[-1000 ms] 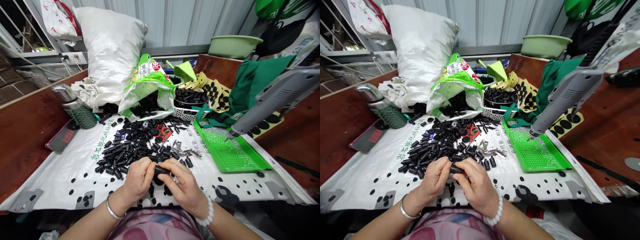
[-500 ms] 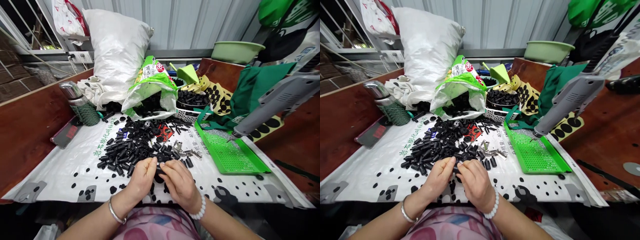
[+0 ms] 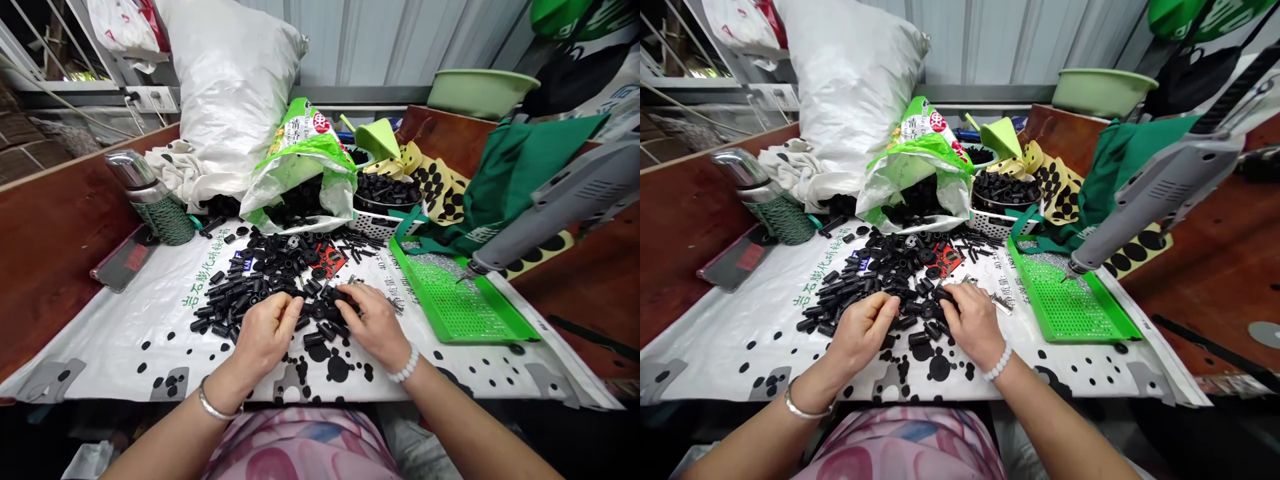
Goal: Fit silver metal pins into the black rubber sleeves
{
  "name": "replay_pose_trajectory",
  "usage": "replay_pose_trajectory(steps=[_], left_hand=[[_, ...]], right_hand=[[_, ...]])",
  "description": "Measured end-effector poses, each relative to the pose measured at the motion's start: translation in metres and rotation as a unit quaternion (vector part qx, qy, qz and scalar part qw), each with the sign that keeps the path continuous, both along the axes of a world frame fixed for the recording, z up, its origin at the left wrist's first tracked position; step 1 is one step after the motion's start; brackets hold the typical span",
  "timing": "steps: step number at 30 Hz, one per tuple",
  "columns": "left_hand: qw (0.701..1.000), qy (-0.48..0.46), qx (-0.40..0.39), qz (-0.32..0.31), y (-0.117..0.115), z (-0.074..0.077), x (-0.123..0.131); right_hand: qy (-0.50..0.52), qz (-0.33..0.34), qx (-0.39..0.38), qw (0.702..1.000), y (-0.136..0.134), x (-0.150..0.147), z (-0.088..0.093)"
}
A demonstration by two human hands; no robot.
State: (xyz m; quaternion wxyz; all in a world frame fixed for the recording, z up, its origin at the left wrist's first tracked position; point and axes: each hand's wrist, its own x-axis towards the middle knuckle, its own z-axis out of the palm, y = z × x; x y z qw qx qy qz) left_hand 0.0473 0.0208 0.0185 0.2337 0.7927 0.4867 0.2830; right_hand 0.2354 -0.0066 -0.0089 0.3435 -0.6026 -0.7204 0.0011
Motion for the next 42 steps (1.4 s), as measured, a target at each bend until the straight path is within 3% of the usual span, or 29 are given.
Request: replay_pose_trajectory(steps=[6, 12, 16, 20, 26, 32, 38, 42], left_hand=[[1.0, -0.018, 0.014, 0.004, 0.004, -0.009, -0.007], [1.0, -0.024, 0.014, 0.0, 0.009, -0.013, -0.013], [1.0, -0.023, 0.009, 0.0, 0.014, -0.013, -0.016], [1.0, -0.009, 0.008, 0.005, 0.02, -0.011, -0.023], [0.999, 0.043, 0.028, -0.013, 0.038, 0.006, -0.024], [0.981, 0.173, 0.079, -0.029, 0.084, 0.025, 0.01], [0.971, 0.221, 0.076, 0.04, 0.144, 0.01, 0.055], [0.974, 0.214, 0.046, 0.064, 0.164, -0.004, 0.074]], right_hand=[[-0.09, 0.0, -0.058, 0.994, 0.02, -0.002, 0.013], [-0.191, -0.116, -0.128, 0.966, 0.065, 0.035, 0.028], [-0.245, -0.172, -0.187, 0.936, 0.106, 0.058, 0.018], [-0.289, -0.192, -0.231, 0.909, 0.126, 0.063, 0.003], [-0.328, -0.17, -0.254, 0.894, 0.127, 0.059, -0.002], [-0.326, -0.148, -0.272, 0.893, 0.121, 0.056, -0.002], [-0.282, -0.156, -0.264, 0.909, 0.102, 0.061, -0.006], [-0.226, -0.154, -0.243, 0.931, 0.086, 0.062, 0.0]])
